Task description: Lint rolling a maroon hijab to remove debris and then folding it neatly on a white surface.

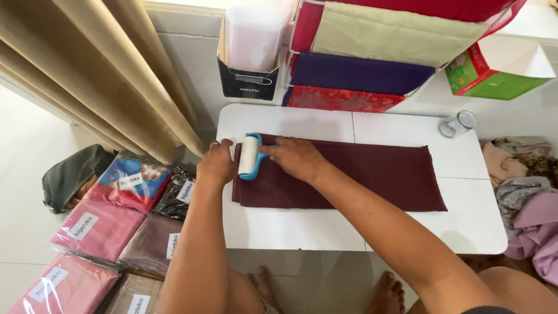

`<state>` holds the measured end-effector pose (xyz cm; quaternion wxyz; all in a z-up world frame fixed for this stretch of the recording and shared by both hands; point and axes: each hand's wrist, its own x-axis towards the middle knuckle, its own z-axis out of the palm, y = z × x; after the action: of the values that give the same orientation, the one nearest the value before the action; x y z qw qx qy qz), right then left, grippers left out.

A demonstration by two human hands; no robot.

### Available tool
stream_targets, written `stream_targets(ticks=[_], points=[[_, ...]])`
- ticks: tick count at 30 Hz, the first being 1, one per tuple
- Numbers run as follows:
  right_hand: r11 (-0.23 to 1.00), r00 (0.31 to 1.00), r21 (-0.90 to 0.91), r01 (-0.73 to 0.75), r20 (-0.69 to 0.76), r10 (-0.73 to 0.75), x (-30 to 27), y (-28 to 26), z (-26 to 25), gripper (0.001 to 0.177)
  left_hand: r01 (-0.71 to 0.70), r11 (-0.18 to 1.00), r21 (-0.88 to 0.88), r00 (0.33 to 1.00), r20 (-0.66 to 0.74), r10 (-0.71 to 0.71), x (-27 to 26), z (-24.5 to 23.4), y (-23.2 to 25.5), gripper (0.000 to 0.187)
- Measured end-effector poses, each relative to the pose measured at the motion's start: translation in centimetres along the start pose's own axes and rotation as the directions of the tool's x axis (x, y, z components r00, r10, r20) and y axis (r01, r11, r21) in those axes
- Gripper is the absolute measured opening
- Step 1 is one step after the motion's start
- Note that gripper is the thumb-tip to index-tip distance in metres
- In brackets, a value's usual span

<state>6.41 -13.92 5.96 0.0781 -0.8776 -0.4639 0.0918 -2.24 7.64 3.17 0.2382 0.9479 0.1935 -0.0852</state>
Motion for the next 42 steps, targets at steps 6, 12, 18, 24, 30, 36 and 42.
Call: stream_targets(ticks=[6,12,18,24,30,36,42], points=[[0.999,0.999,0.043,0.008,0.041,-0.009,-1.6,0.9,-2.7,0.039,-0.272,0.962,0.000,0.958,-0.100,0.270,-0.4,1.0,0.5,0.036],[0.994,0.997,0.111,0.013,0.069,-0.021,-7.2,8.3,-2.7,0.042,-0.178,0.974,0.144,0.972,0.180,0.151,1.1,4.3,1.6,0.063],[0.988,0.987,0.091,-0.125,0.118,0.113,-14.4,14.5,-6.3,0.034,-0.126,0.968,0.215,0.973,0.217,0.079,2.6,6.3,1.1,0.066],[0.959,0.956,-0.057,-0.278,0.075,0.282,-22.7,24.7,-6.9,0.032,-0.107,0.962,0.251,0.975,0.217,0.051,2.4,5.5,2.4,0.068],[0.878,0.889,-0.150,-0.454,-0.005,0.459,-30.4,31.0,-7.6,0.028,-0.078,0.965,0.252,0.972,0.236,0.017,1.8,4.7,4.0,0.067],[0.732,0.775,-0.302,-0.611,-0.036,0.631,-33.1,31.2,-6.7,0.036,-0.076,0.964,0.257,0.972,0.234,0.014,2.5,5.5,3.9,0.064],[0.802,0.849,-0.284,-0.526,-0.234,0.474,-32.1,22.1,-13.0,0.030,-0.118,0.907,0.404,0.993,0.055,0.105,6.0,8.6,0.2,0.050]])
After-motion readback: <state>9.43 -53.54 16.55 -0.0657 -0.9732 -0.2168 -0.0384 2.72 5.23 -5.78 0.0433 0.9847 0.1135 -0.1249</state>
